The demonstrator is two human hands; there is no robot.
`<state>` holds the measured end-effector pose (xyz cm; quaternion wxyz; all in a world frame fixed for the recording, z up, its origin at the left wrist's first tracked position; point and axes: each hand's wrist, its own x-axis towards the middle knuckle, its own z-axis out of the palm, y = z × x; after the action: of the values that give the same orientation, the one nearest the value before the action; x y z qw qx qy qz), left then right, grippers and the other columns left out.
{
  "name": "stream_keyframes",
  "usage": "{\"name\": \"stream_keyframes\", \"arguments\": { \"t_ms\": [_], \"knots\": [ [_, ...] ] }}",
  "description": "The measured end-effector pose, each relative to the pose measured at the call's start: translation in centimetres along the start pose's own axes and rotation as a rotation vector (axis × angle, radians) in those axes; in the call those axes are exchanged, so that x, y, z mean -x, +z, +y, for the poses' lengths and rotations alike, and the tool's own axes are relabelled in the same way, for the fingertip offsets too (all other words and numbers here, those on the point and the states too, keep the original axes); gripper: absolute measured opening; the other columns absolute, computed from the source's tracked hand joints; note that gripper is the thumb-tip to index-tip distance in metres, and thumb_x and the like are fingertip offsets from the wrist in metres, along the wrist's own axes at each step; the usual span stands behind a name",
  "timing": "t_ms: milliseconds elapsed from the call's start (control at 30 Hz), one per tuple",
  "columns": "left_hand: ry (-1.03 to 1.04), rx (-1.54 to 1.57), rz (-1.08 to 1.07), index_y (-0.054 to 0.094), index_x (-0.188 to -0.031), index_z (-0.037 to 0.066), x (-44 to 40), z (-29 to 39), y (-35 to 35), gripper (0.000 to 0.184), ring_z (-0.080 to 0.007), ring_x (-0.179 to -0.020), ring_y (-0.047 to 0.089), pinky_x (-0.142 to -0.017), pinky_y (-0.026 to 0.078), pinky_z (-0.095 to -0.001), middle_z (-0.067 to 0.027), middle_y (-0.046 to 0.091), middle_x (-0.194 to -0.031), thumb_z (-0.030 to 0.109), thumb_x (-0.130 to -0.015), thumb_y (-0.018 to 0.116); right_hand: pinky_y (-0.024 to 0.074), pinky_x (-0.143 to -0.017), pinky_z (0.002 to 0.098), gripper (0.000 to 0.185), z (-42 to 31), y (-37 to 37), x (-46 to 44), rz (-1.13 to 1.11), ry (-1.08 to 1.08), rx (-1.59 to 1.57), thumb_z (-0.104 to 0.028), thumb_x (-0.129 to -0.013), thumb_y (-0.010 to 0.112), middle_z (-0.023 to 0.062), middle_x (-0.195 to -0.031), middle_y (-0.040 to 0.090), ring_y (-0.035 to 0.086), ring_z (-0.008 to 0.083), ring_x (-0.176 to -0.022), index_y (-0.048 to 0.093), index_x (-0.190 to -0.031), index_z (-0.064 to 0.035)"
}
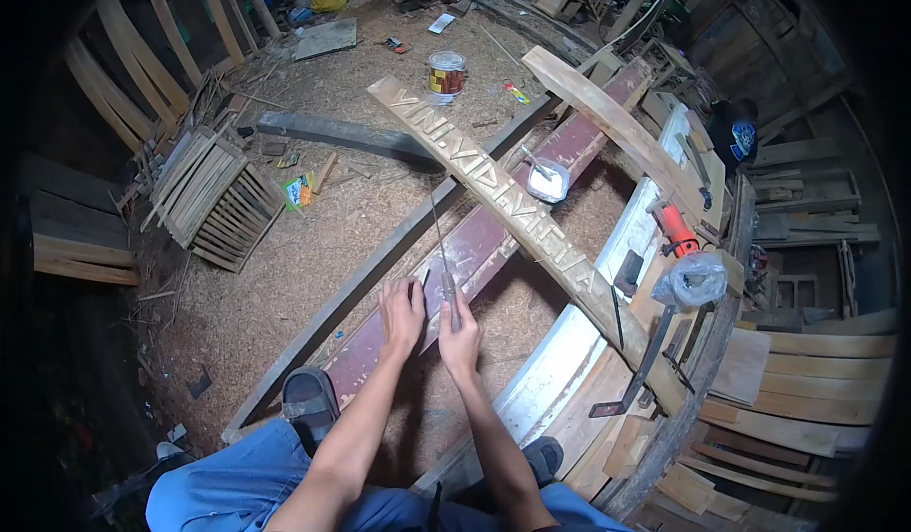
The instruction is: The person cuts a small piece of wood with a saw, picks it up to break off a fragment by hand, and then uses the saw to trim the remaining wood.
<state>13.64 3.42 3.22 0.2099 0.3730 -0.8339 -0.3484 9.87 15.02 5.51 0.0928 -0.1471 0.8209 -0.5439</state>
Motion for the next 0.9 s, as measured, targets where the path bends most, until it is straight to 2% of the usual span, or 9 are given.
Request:
{"name": "stream_keyframes", "arguments": {
  "t_ms": [100,167,300,367,433,633,733,800,900],
  "knots": [
    [-0.150,0.095,-0.082,0.070,-0.110,0.004,-1.0,0.4,-0.5,0.020,-0.0393,-0.107,0.066,-0.096,0.047,-0.0498,-0.0182,0.073,-0.109,0.018,-0.102,0.057,0.0509,-0.103,0.0410,0.045,-0.1,-0.1,-0.4,-0.002,-0.011,0.004,-0.017,-0.103,0.062,0.0304,-0.132,0.065,0.066,0.0383,-0.124,0.058,-0.141,0.0055],
    [-0.042,0.050,-0.034,0.069,-0.111,0.006,-1.8,0.5,-0.6,0.020,-0.0411,-0.104,0.068,-0.092,0.049,-0.0499,-0.0194,0.073,-0.108,0.018,-0.102,0.057,0.0512,-0.102,0.0412,0.044,-0.5,-0.6,-0.5,-0.005,-0.013,0.000,-0.018,-0.103,0.062,0.0301,-0.132,0.065,0.066,0.0385,-0.124,0.059,-0.140,0.0050],
    [0.126,-0.128,-0.098,0.071,-0.106,0.009,-3.2,-0.2,-0.4,0.017,-0.0355,-0.100,0.064,-0.092,0.045,-0.0481,-0.0163,0.070,-0.097,0.017,-0.100,0.058,0.0523,-0.101,0.0424,0.044,-0.5,-2.0,-0.5,-0.003,0.022,0.005,-0.020,-0.103,0.062,0.0296,-0.128,0.067,0.066,0.0394,-0.123,0.060,-0.139,0.0046],
    [0.267,-0.208,-0.081,0.074,-0.102,0.012,-3.5,-0.8,0.5,0.013,-0.0301,-0.095,0.062,-0.082,0.042,-0.0420,-0.0128,0.068,-0.093,0.021,-0.097,0.065,0.0550,-0.095,0.0430,0.044,0.0,-2.8,-0.2,-0.047,-0.049,0.064,-0.021,-0.103,0.063,0.0306,-0.121,0.070,0.070,0.0416,-0.115,0.061,-0.139,0.0033],
    [0.301,-0.191,-0.059,0.074,-0.098,0.012,-3.5,-0.3,0.5,0.011,-0.0290,-0.096,0.061,-0.082,0.041,-0.0428,-0.0107,0.064,-0.090,0.021,-0.095,0.068,0.0570,-0.088,0.0439,0.044,0.2,-3.6,0.3,-0.054,-0.068,0.133,-0.023,-0.102,0.063,0.0315,-0.111,0.071,0.073,0.0430,-0.105,0.061,-0.139,0.0010],
    [0.324,-0.180,-0.052,0.074,-0.097,0.011,-3.1,-0.4,0.3,0.010,-0.0280,-0.100,0.058,-0.088,0.039,-0.0418,-0.0095,0.063,-0.097,0.020,-0.095,0.069,0.0576,-0.083,0.0427,0.044,0.8,-4.1,1.0,-0.106,-0.049,0.060,-0.023,-0.101,0.065,0.0321,-0.105,0.071,0.074,0.0416,-0.100,0.062,-0.140,-0.0021],
    [0.297,-0.071,-0.104,0.074,-0.100,0.010,-2.7,-0.7,-0.2,0.012,-0.0296,-0.107,0.058,-0.097,0.040,-0.0461,-0.0105,0.064,-0.106,0.018,-0.096,0.066,0.0579,-0.080,0.0420,0.043,1.4,-4.5,0.8,-0.128,-0.055,0.068,-0.022,-0.101,0.065,0.0321,-0.105,0.071,0.075,0.0405,-0.098,0.062,-0.140,-0.0028],
    [0.281,-0.040,-0.078,0.072,-0.101,0.008,-2.6,-1.0,0.1,0.012,-0.0314,-0.115,0.055,-0.102,0.039,-0.0480,-0.0117,0.063,-0.116,0.017,-0.096,0.066,0.0583,-0.078,0.0408,0.042,2.0,-4.8,0.1,-0.115,-0.208,0.054,-0.021,-0.101,0.065,0.0303,-0.106,0.072,0.076,0.0385,-0.095,0.063,-0.139,-0.0035],
    [0.251,-0.034,0.033,0.070,-0.100,0.005,-1.7,-0.7,1.0,0.013,-0.0348,-0.123,0.051,-0.106,0.037,-0.0501,-0.0138,0.061,-0.122,0.017,-0.095,0.066,0.0588,-0.079,0.0392,0.041,2.3,-5.8,-0.2,-0.206,-0.118,0.117,-0.020,-0.101,0.066,0.0274,-0.108,0.074,0.077,0.0353,-0.095,0.064,-0.138,-0.0035]
  ]
}}
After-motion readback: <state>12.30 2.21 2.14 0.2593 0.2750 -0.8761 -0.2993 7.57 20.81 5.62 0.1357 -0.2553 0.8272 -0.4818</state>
